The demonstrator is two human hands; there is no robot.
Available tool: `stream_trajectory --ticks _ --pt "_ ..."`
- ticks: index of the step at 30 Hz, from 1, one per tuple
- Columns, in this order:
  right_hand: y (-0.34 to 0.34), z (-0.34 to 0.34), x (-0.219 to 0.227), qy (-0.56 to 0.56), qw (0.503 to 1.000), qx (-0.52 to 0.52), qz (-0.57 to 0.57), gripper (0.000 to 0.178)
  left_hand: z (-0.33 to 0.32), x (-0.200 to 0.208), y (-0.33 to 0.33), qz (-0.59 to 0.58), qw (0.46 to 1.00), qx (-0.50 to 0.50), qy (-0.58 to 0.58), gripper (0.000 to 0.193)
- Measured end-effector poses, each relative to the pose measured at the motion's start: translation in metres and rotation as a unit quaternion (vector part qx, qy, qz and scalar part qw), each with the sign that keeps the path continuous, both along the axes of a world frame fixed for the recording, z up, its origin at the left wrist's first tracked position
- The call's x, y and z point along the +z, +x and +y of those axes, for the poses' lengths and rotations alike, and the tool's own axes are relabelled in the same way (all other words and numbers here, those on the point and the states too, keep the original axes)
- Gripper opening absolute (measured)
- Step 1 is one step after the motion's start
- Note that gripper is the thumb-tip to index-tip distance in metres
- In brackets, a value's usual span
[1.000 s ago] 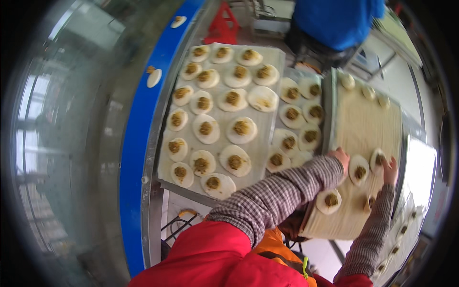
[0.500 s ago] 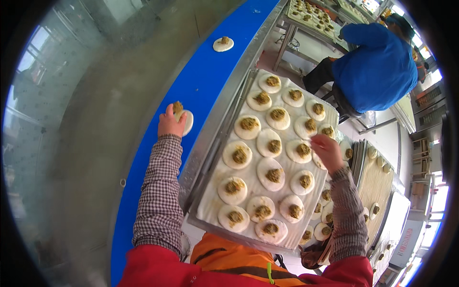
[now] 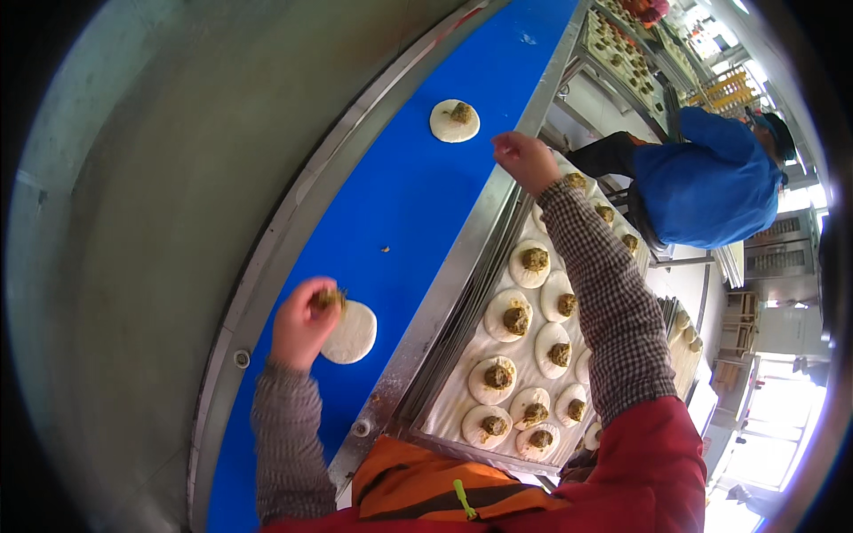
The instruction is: The person repeatedly picks up flattened dough circles with filling from a conveyor belt, folds and pleats them into buns by hand, and places the finished buns onto a tray. The process is continuous and repetitive throughout the clip.
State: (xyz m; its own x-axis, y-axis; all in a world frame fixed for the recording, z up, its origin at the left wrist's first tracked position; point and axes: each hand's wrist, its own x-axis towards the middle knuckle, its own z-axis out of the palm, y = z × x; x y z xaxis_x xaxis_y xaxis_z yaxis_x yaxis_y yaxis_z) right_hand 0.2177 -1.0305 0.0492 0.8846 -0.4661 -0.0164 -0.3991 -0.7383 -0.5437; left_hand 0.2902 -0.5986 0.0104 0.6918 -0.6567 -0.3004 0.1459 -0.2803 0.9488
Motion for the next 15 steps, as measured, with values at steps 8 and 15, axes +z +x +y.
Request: stream_trajectory --ticks 8,15 --pt "0.076 0.026 -0.027 -0.172 0.958 0.229 0.026 0.043 0.084 0.008 -0.069 -0.259 0.944 -0.052 0.197 0.050" --pt "0.076 0.076 -0.034 -0.048 0.957 0.247 0.148 0.045 0.172 -0.010 -0.078 -0.204 0.932 -0.024 0.300 0.069"
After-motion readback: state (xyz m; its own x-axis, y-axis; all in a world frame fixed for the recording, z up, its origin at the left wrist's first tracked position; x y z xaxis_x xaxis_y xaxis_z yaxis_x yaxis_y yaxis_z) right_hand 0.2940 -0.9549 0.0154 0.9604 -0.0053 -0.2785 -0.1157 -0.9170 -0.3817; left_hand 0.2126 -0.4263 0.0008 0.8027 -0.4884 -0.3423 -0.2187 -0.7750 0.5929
